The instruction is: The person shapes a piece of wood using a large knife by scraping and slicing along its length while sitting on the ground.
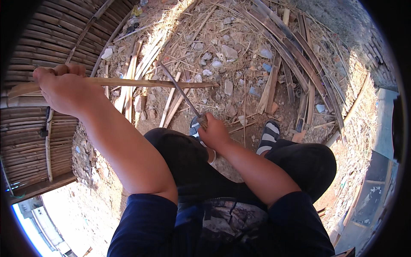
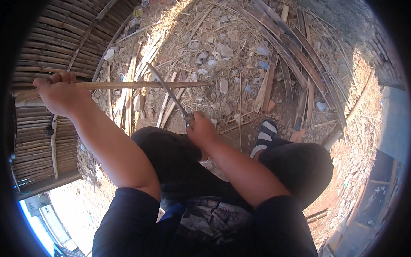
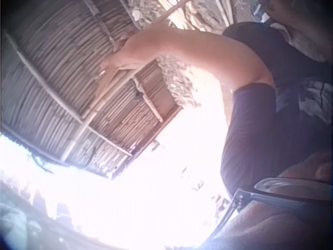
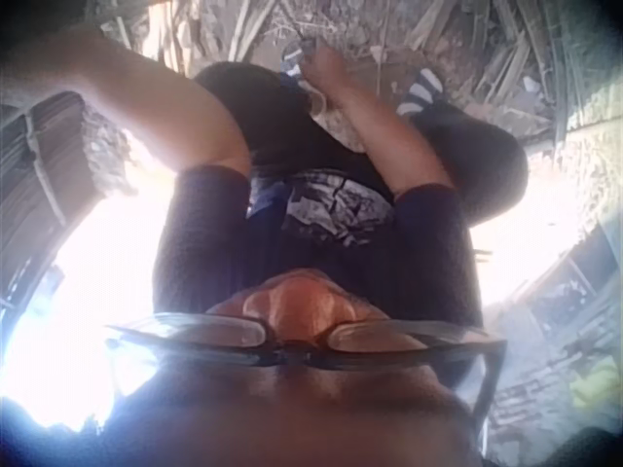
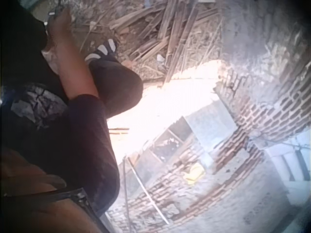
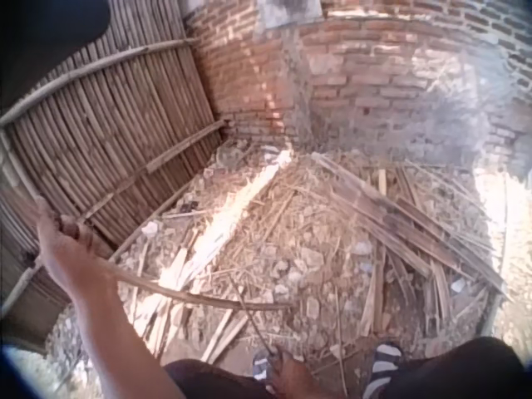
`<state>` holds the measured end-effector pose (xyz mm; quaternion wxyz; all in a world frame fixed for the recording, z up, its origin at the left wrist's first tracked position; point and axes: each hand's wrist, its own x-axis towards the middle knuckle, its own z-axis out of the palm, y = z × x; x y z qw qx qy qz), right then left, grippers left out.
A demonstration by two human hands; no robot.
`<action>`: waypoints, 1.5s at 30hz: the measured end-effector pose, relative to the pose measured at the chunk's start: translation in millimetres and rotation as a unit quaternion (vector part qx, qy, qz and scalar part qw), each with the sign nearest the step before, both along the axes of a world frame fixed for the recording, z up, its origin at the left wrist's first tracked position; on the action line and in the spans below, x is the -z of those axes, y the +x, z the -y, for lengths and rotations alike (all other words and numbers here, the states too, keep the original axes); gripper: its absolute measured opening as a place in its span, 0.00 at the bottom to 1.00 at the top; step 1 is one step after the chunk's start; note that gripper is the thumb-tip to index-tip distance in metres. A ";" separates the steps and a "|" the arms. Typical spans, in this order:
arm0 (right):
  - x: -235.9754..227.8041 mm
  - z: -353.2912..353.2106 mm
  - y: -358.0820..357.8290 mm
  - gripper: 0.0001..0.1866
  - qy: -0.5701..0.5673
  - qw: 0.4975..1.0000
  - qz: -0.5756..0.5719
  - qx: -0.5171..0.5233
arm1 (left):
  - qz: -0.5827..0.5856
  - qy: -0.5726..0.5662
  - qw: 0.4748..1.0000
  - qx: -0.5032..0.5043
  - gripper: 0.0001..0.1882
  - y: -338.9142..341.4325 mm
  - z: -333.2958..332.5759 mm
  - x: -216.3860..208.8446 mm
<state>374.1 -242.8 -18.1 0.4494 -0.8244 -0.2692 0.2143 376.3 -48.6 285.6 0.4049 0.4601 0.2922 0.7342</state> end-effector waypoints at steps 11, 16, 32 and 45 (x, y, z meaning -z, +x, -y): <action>-46.2 3.2 19.8 0.18 0.069 0.995 -0.071 0.001 | -0.006 0.034 0.999 0.024 0.15 -4.4 -4.7 4.9; -25.1 -1.9 7.8 0.18 0.077 0.995 -0.044 0.034 | -0.018 0.026 0.999 0.008 0.18 -3.6 -1.2 7.5; -9.2 -0.2 29.9 0.21 0.009 0.997 -0.042 0.065 | -0.003 0.021 1.000 0.008 0.18 -7.7 -19.5 8.5; 40.7 2.5 21.4 0.24 -0.066 0.995 -0.049 0.052 | -0.008 -0.002 1.000 0.004 0.20 -6.5 -10.0 6.2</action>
